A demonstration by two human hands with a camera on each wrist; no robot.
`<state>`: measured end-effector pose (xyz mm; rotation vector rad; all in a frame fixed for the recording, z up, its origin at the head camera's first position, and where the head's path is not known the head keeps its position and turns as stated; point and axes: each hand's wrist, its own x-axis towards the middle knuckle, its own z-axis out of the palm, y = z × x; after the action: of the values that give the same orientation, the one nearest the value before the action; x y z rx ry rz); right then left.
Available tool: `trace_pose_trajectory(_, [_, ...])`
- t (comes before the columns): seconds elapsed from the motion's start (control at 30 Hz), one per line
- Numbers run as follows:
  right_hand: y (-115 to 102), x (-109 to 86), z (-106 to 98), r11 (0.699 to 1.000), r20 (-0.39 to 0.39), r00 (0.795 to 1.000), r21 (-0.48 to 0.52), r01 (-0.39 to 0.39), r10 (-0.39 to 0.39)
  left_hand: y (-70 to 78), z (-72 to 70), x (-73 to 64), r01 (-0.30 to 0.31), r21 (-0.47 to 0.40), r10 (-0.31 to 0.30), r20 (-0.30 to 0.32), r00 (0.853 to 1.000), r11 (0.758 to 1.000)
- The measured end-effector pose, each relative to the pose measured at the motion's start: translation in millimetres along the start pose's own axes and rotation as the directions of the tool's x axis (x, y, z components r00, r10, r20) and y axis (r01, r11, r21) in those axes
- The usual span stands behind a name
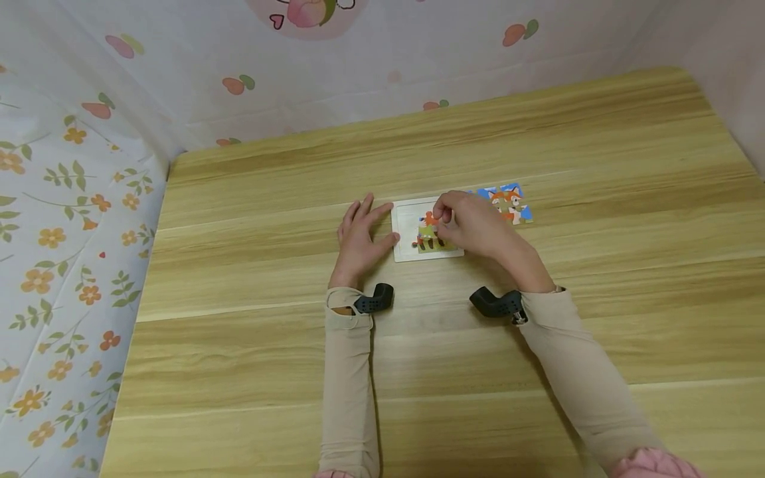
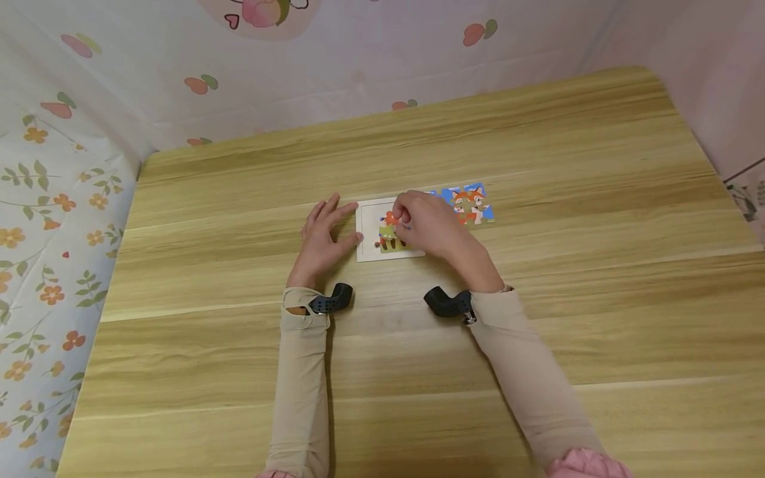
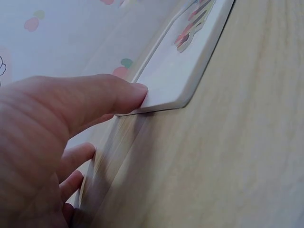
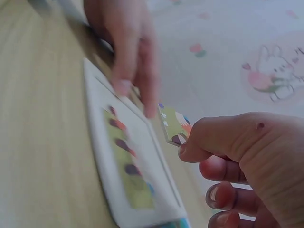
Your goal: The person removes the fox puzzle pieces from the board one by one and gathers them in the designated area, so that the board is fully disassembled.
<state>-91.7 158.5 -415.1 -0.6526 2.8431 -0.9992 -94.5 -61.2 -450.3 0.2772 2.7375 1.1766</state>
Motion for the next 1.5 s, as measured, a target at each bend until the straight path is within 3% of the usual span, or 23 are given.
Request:
trace_pose_trajectory(0.23, [11.4, -4.8, -14.5, 0.997, -0.012, 0.998, 0.064, -0.053, 0.054, -0.3, 0.2, -0.7, -0.015, 0.010, 0.015, 0.012, 1.000, 1.000])
trace_pose_trajectory(0.77, [33.4, -16.8, -40.4, 0.981, -0.009, 0.987, 0.106, -0.160, 0.162, -1.0, 0.0, -1.2, -0.002, 0.020, 0.002, -0.005, 1.000, 1.000])
trace_pose_trajectory(1.5, [37.4, -20.6, -49.7, 0.976, 0.115, 0.973, 0.054, -0.209, 0.202, -2.5, 1.1, 0.4, -0.009, -0.004, 0.009, -0.014, 1.000, 1.000])
